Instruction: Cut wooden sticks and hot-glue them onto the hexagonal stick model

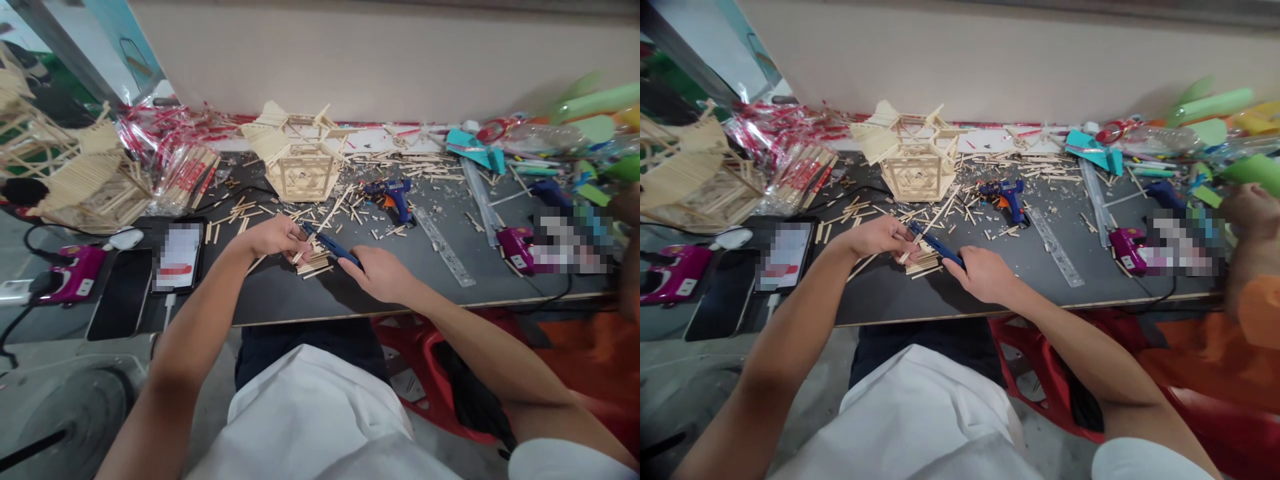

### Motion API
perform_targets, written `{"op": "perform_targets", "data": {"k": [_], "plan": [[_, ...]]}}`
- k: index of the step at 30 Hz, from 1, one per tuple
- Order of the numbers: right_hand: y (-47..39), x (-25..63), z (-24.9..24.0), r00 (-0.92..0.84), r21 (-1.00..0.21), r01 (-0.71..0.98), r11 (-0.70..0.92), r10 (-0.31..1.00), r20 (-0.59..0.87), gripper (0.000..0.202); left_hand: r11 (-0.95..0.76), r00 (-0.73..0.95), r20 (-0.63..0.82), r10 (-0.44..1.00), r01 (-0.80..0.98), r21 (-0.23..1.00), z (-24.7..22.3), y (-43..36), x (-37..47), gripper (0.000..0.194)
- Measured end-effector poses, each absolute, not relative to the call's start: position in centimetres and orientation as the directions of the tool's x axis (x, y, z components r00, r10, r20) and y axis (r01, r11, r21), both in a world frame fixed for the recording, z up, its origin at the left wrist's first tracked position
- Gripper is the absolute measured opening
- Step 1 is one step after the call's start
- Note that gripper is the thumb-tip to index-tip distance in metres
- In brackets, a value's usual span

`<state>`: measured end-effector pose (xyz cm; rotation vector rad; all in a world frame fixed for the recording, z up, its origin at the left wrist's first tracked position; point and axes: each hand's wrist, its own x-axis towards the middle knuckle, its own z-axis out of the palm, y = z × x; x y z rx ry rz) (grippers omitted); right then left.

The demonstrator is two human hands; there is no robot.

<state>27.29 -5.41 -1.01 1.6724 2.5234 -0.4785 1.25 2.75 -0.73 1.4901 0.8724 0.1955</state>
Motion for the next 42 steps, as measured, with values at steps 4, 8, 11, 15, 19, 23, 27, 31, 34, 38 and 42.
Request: {"op": "perform_targets", "data": {"k": [4,8,11,15,19,23,27,31,34,38,42], "plan": [[-5.8,27.0,-0.8,-0.392,-0.176,0.917,0.357,0.887,-0.244,0.05,0.124,0.694,-0.381,0.61,0.392,0.912,-0.5,2.6,1.3,0.025],[-6.0,26.6,-0.6,-0.369,-0.127,0.929,0.347,0.894,-0.254,0.048,0.157,0.67,-0.411,0.618,0.408,0.9,-0.6,2.7,1.3,0.026],[-6.0,26.3,-0.8,-0.348,-0.105,0.937,0.332,0.901,-0.259,0.046,0.136,0.669,-0.403,0.624,0.415,0.9,-0.4,2.7,1.1,0.026],[-6.2,26.6,-1.0,-0.325,-0.09,0.946,0.312,0.908,-0.266,0.043,0.038,0.698,-0.372,0.612,0.443,0.896,0.7,2.5,0.6,0.028],[-7.1,28.1,-1.4,-0.302,-0.091,0.953,0.289,0.926,-0.225,0.043,-0.185,0.639,-0.309,0.705,0.586,0.789,0.9,2.5,0.0,0.03],[-8.8,30.6,-2.6,-0.246,-0.061,0.968,0.243,0.968,-0.055,0.045,-0.308,0.42,-0.11,0.901,0.797,0.52,-0.2,2.8,0.2,0.029],[-10.3,32.6,-3.8,-0.205,0.019,0.979,0.204,0.972,0.119,0.051,-0.319,0.392,-0.082,0.916,0.838,0.443,-1.0,2.7,0.9,0.024],[-11.4,33.1,-4.4,-0.179,0.085,0.982,0.168,0.975,0.13,0.057,-0.351,0.406,-0.072,0.911,0.855,0.383,-1.2,2.4,1.7,0.027],[-11.6,32.9,-4.5,-0.164,0.069,0.985,0.156,0.977,0.137,0.059,-0.4,0.46,-0.089,0.883,0.839,0.368,-1.3,2.3,1.9,0.029],[-11.6,32.8,-4.5,-0.147,0.037,0.989,0.143,0.98,0.137,0.065,-0.409,0.463,-0.081,0.883,0.842,0.351,-1.3,2.2,1.8,0.029],[-11.8,32.6,-4.5,-0.135,0.042,0.99,0.131,0.984,0.118,0.07,-0.477,0.525,-0.046,0.85,0.803,0.357,-1.4,2.3,1.5,0.027]]}}
